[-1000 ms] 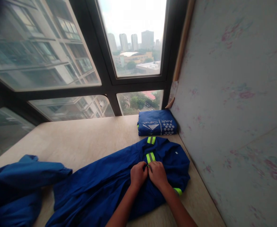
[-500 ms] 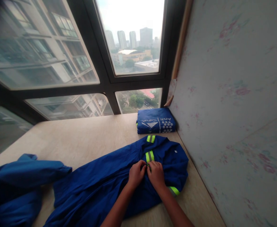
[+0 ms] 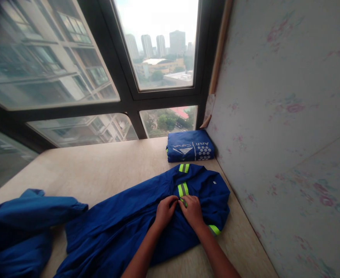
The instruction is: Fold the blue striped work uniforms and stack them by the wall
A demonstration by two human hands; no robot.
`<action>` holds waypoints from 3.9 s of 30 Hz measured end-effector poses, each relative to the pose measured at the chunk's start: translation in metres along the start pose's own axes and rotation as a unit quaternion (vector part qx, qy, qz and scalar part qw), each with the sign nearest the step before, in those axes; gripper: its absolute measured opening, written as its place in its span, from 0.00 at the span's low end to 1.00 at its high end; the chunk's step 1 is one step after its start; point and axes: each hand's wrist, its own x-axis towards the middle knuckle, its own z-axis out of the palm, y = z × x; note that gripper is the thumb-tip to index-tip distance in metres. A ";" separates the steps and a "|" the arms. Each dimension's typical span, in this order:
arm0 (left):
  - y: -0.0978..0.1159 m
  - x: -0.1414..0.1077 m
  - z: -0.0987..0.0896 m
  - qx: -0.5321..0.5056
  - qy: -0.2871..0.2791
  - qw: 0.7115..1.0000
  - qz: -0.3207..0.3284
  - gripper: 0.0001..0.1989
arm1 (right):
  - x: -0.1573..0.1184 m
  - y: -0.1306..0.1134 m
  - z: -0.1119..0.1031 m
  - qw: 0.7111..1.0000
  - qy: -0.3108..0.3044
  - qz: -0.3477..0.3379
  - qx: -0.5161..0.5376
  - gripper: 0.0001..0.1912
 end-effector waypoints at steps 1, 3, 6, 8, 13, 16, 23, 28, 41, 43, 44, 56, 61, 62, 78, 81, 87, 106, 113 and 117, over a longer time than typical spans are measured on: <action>-0.001 -0.001 0.001 -0.002 0.004 1.000 0.005 0.11 | 0.000 0.000 0.000 1.000 0.008 -0.001 -0.004 0.10; -0.003 -0.003 0.003 -0.005 0.012 1.000 0.012 0.12 | -0.001 -0.001 0.001 1.000 0.027 -0.010 -0.008 0.10; -0.005 -0.004 0.006 -0.003 0.018 1.000 0.019 0.12 | -0.003 -0.001 0.002 0.999 0.046 -0.022 -0.008 0.10; -0.005 -0.004 0.007 0.002 0.018 1.000 0.024 0.11 | -0.003 -0.002 0.002 0.998 0.054 -0.023 -0.010 0.10; 0.008 -0.012 -0.006 0.027 0.007 0.999 0.037 0.12 | -0.006 -0.007 -0.011 0.996 0.068 -0.065 -0.001 0.11; 0.025 -0.031 -0.027 0.103 -0.017 0.994 0.046 0.11 | -0.014 -0.018 -0.037 0.991 0.045 -0.130 0.008 0.10; 0.032 -0.094 -0.058 0.186 -0.083 0.974 0.096 0.16 | -0.053 -0.061 -0.096 0.961 -0.125 -0.244 0.045 0.10; -0.004 -0.118 -0.072 0.210 -0.018 0.976 0.060 0.32 | -0.070 -0.048 -0.096 0.963 -0.219 -0.157 -0.020 0.13; -0.049 -0.089 -0.108 0.118 -0.024 0.993 -0.004 0.23 | -0.016 -0.126 -0.022 0.972 -0.211 -0.041 -0.099 0.16; -0.058 -0.085 -0.109 0.123 -0.027 0.992 0.005 0.24 | -0.017 -0.132 -0.002 0.970 -0.215 -0.028 -0.109 0.13; -0.062 -0.083 -0.110 0.128 -0.024 0.992 0.006 0.25 | -0.019 -0.132 0.005 0.971 -0.210 -0.030 -0.108 0.11; -0.068 -0.050 -0.112 0.220 0.050 0.974 -0.038 0.31 | -0.039 -0.096 0.013 0.973 -0.108 -0.188 -0.076 0.16; -0.041 -0.052 -0.106 0.254 0.069 0.965 -0.002 0.22 | -0.029 -0.100 -0.002 0.981 -0.132 -0.115 -0.088 0.13; -0.037 -0.053 -0.104 0.251 0.039 0.967 0.025 0.20 | -0.027 -0.099 -0.004 0.981 -0.140 -0.098 -0.096 0.15; -0.044 -0.030 -0.088 0.127 -0.153 0.969 0.149 0.12 | -0.012 -0.095 -0.002 0.984 -0.163 -0.060 -0.049 0.12; -0.048 -0.029 -0.086 0.096 -0.152 0.974 0.140 0.11 | -0.013 -0.091 0.001 0.987 -0.153 -0.038 -0.035 0.12; -0.052 -0.028 -0.078 0.060 -0.121 0.986 0.100 0.10 | -0.012 -0.094 -0.001 0.983 -0.173 -0.008 -0.064 0.08; -0.044 -0.034 -0.067 0.118 -0.072 0.989 0.049 0.10 | -0.008 -0.107 0.013 0.979 -0.158 -0.005 -0.128 0.07; -0.046 -0.034 -0.083 0.118 -0.113 0.983 0.084 0.10 | -0.007 -0.090 0.018 0.982 -0.186 -0.029 -0.014 0.11; -0.050 -0.034 -0.092 0.115 -0.124 0.981 0.095 0.10 | -0.008 -0.087 0.018 0.981 -0.192 -0.032 0.011 0.13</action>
